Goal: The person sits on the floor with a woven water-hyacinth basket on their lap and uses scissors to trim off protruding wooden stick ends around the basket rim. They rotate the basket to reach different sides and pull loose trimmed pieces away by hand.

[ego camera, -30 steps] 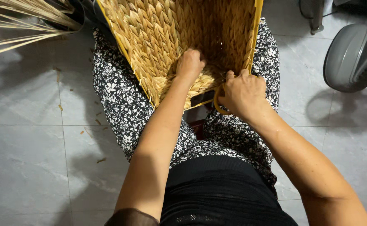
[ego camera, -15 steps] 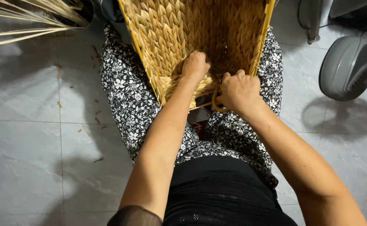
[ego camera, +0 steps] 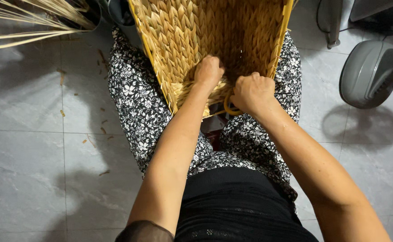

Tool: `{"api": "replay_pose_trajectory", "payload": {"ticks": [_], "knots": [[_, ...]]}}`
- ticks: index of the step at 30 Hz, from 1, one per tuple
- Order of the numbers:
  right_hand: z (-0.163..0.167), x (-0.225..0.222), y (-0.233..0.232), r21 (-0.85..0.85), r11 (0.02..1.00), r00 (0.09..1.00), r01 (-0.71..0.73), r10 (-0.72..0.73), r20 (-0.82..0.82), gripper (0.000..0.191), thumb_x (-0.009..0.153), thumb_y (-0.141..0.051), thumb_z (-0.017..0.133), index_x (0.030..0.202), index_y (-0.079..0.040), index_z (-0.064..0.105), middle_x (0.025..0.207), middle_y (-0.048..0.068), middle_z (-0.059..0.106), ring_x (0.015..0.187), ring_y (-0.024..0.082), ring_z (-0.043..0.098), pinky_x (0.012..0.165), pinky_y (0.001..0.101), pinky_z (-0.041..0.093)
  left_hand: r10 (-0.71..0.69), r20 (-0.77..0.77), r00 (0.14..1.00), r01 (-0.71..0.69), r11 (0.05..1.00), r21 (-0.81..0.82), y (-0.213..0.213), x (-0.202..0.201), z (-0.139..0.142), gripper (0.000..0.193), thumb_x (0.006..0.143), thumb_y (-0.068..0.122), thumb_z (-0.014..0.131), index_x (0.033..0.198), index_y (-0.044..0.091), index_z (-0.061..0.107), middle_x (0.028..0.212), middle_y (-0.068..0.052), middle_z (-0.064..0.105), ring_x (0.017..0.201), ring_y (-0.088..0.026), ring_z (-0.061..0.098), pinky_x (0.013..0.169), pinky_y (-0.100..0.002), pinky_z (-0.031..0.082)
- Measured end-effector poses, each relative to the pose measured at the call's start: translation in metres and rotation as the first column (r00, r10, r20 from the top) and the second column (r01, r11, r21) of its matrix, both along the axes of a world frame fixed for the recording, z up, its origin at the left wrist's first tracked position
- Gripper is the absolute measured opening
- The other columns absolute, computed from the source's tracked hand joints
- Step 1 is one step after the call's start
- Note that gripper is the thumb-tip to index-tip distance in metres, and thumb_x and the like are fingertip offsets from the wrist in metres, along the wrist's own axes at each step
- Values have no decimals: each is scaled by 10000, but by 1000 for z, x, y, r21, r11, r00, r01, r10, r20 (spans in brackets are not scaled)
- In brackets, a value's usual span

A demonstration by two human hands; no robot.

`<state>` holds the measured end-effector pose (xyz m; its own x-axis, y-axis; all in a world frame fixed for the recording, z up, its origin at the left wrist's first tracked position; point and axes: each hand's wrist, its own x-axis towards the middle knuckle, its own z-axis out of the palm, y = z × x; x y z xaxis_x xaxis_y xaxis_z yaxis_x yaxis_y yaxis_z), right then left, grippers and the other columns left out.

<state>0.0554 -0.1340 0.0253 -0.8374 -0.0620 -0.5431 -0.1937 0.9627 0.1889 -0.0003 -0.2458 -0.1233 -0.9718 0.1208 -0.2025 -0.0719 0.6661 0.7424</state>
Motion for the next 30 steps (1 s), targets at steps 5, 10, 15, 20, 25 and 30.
{"api": "replay_pose_trajectory", "payload": {"ticks": [5,10,15,20,25,30], "knots": [[1,5,3,-18,1000,999,-8,8,-47,474,819,-464,724,1055,-54,757,1026,213,723,950,346,724,782,445,584,-14,-34,999,15,1000,8,3,-1,1,221,808,176,774,940,2,747,1105,-227,675,1021,-400,675,924,-477,535],[-14,-5,0,26,1000,1000,14,-14,3,374,868,-357,665,1050,-47,767,1051,196,739,975,328,731,768,439,594,-41,21,999,41,999,-1,6,-1,4,210,819,165,749,943,-3,724,1117,-207,659,981,-348,699,901,-451,552],[-27,-11,5,-20,1000,1000,12,-12,-19,278,920,-229,587,1002,-58,791,1006,191,770,943,333,756,770,438,594,-34,-36,999,34,999,-6,8,2,7,191,827,158,746,939,3,731,1122,-215,659,1001,-389,677,911,-473,544],[-17,-6,8,-38,999,1000,11,-10,4,307,994,-241,547,986,-66,799,942,189,775,892,332,771,745,431,606,70,-28,997,-70,998,1,2,-10,6,177,867,184,705,957,32,689,1059,-174,655,942,-333,702,846,-426,578],[36,24,43,-209,973,994,99,-104,-12,456,956,-505,615,1307,-218,672,902,139,755,820,340,736,681,481,585,323,-166,932,-274,925,263,-3,-15,5,157,907,211,677,907,56,699,980,-172,665,900,-325,716,821,-426,569],[83,63,99,-469,823,927,320,-374,-25,571,901,-302,748,1456,-247,627,877,167,733,747,297,713,699,429,551,232,85,969,-247,917,312,-4,-9,12,187,967,238,579,932,74,661,898,-93,798,844,-248,768,810,-375,576]]}}
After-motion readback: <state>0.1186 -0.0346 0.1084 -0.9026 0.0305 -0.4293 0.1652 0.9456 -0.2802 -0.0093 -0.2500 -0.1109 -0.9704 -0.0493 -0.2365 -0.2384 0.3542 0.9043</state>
